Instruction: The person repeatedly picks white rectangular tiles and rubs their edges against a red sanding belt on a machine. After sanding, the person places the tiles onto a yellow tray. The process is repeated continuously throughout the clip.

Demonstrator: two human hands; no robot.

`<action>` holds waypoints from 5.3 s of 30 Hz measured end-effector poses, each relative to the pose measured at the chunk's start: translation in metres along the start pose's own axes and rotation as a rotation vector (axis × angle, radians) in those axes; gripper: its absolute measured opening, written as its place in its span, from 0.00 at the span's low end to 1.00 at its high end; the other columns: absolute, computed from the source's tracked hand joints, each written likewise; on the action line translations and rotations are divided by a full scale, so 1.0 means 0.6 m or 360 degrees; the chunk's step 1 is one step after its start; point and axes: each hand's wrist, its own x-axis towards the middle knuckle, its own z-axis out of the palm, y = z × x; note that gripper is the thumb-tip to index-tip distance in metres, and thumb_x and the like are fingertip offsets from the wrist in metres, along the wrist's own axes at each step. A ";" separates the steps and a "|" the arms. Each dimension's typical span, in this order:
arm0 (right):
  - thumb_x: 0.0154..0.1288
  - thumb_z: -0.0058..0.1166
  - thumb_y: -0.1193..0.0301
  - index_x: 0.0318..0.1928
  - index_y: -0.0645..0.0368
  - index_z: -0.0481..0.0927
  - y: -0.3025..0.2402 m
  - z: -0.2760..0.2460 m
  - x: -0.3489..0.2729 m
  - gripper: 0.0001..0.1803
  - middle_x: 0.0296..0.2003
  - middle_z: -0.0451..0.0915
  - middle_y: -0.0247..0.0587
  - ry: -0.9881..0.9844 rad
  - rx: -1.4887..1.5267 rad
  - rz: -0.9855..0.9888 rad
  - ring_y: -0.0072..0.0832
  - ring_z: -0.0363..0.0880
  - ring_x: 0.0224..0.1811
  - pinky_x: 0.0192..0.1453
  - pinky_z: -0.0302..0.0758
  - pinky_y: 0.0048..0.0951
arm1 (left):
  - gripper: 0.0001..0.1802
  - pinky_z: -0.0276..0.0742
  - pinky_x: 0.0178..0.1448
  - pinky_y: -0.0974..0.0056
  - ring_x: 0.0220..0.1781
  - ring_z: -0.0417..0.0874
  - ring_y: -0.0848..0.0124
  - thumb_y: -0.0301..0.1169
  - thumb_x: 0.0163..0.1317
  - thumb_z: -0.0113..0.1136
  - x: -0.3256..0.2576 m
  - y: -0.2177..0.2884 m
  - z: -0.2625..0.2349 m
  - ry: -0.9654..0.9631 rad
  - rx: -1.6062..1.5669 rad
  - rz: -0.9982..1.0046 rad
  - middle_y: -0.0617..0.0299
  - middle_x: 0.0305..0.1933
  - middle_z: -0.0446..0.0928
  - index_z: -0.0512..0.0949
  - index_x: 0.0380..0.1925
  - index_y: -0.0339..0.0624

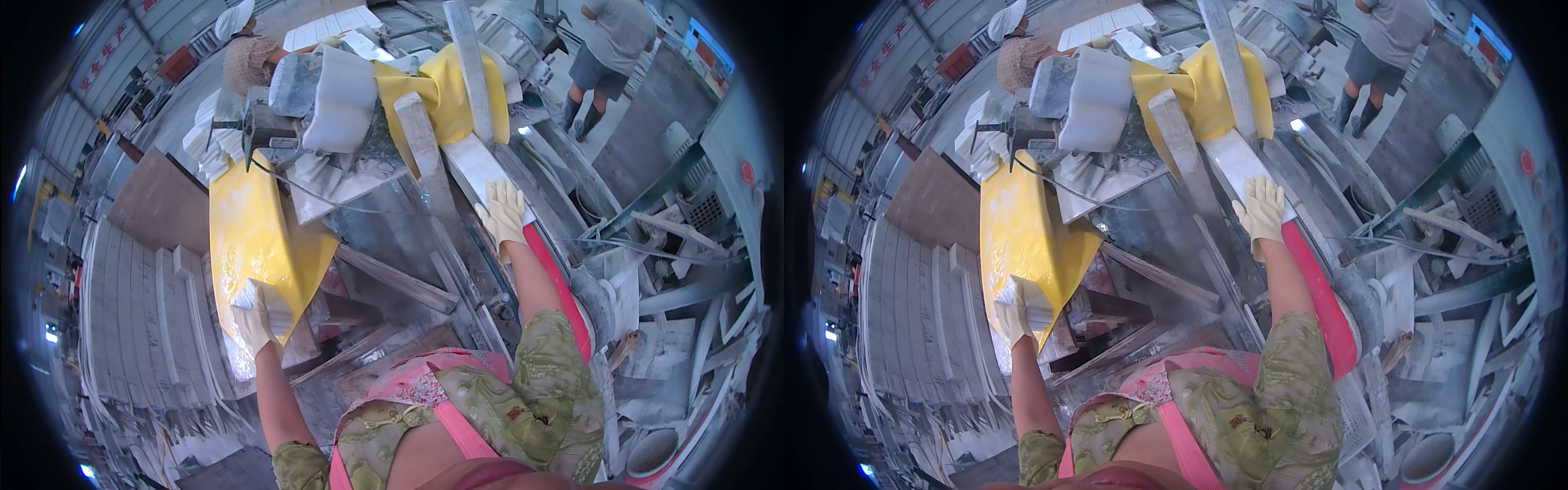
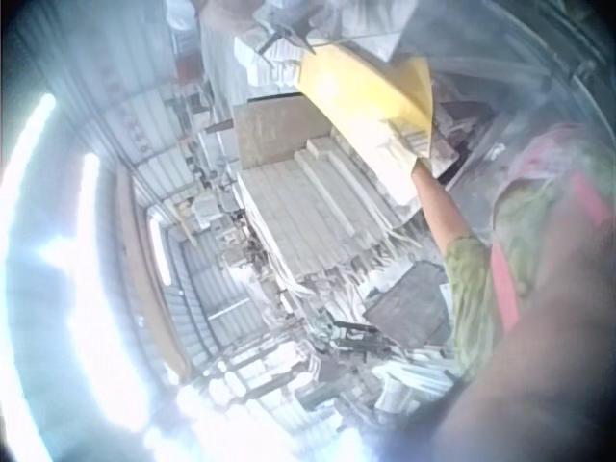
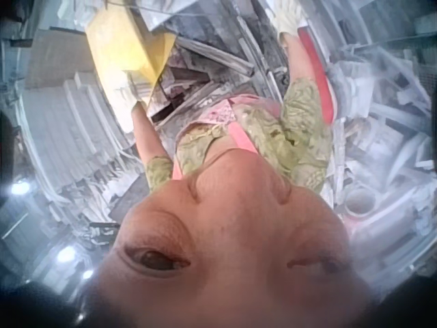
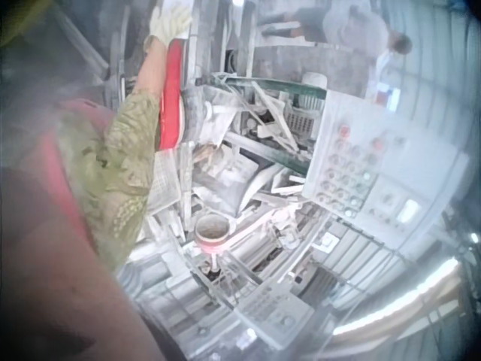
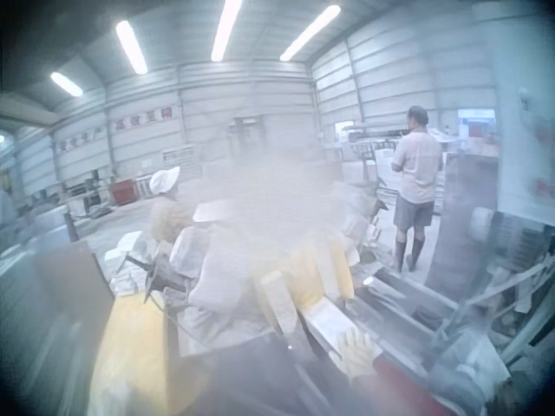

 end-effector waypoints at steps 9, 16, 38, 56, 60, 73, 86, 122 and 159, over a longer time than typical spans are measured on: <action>0.71 0.57 0.54 0.78 0.58 0.63 0.020 -0.016 -0.087 0.40 0.78 0.62 0.53 0.0047 0.0047 -0.0144 0.48 0.53 0.82 0.85 0.46 0.51 | 0.51 0.71 0.74 0.54 0.73 0.73 0.52 0.49 0.66 0.71 -0.019 0.027 -0.009 -0.0056 0.0076 -0.0049 0.45 0.77 0.66 0.56 0.79 0.36; 0.63 0.60 0.71 0.75 0.61 0.66 0.083 -0.086 -0.100 0.39 0.76 0.63 0.55 -0.0358 0.0249 -0.0497 0.48 0.54 0.82 0.85 0.51 0.44 | 0.52 0.71 0.74 0.53 0.74 0.73 0.48 0.52 0.63 0.71 -0.015 0.024 -0.010 0.0014 0.0250 -0.0026 0.42 0.76 0.68 0.59 0.78 0.37; 0.78 0.56 0.55 0.56 0.64 0.81 -0.130 -0.114 -0.088 0.24 0.44 0.82 0.34 -0.0192 0.1990 0.0362 0.23 0.78 0.43 0.49 0.77 0.33 | 0.57 0.77 0.66 0.46 0.65 0.80 0.41 0.66 0.53 0.70 0.020 -0.010 -0.001 0.0144 0.0544 0.0008 0.34 0.64 0.77 0.67 0.68 0.29; 0.83 0.44 0.56 0.78 0.66 0.60 -0.764 0.052 -0.239 0.34 0.74 0.68 0.55 -0.0858 0.2307 -0.0816 0.43 0.65 0.78 0.80 0.61 0.37 | 0.54 0.76 0.67 0.49 0.66 0.79 0.42 0.60 0.64 0.63 0.008 -0.008 -0.009 0.0050 0.0449 0.0021 0.32 0.66 0.75 0.59 0.74 0.25; 0.77 0.55 0.58 0.79 0.65 0.58 -0.736 0.035 -0.229 0.39 0.74 0.67 0.55 -0.1182 0.2473 -0.0940 0.42 0.65 0.77 0.78 0.64 0.37 | 0.51 0.76 0.67 0.48 0.67 0.79 0.41 0.63 0.67 0.59 0.017 -0.017 -0.015 0.0095 0.0510 0.0125 0.30 0.65 0.75 0.64 0.70 0.24; 0.64 0.63 0.48 0.80 0.65 0.52 -0.691 -0.065 -0.242 0.55 0.60 0.78 0.71 -0.1176 0.1421 -0.1087 0.60 0.79 0.62 0.67 0.75 0.47 | 0.47 0.76 0.66 0.53 0.65 0.83 0.51 0.67 0.62 0.60 0.086 -0.028 0.009 -0.0352 0.1128 -0.0113 0.41 0.58 0.84 0.81 0.59 0.28; 0.72 0.59 0.57 0.76 0.63 0.63 -0.649 -0.064 -0.258 0.40 0.64 0.77 0.62 -0.1155 0.2115 -0.0754 0.50 0.79 0.65 0.66 0.75 0.44 | 0.33 0.78 0.64 0.55 0.63 0.82 0.57 0.41 0.60 0.69 0.079 -0.043 -0.036 -0.0837 -0.0224 -0.0118 0.45 0.58 0.83 0.80 0.61 0.29; 0.74 0.54 0.65 0.64 0.61 0.80 -0.835 0.007 -0.342 0.23 0.64 0.80 0.54 -0.0516 0.1489 -0.0509 0.48 0.76 0.70 0.76 0.68 0.42 | 0.48 0.78 0.68 0.52 0.65 0.81 0.57 0.46 0.59 0.75 0.174 -0.230 -0.201 -0.1486 -0.1260 -0.0835 0.46 0.64 0.78 0.65 0.69 0.25; 0.72 0.54 0.64 0.70 0.60 0.73 -1.244 0.063 -0.090 0.29 0.70 0.73 0.49 -0.0265 0.0495 -0.0549 0.48 0.65 0.76 0.83 0.53 0.54 | 0.40 0.80 0.54 0.42 0.53 0.86 0.55 0.54 0.58 0.70 1.201 0.460 0.262 -0.1490 -0.1467 0.0027 0.53 0.62 0.82 0.76 0.67 0.45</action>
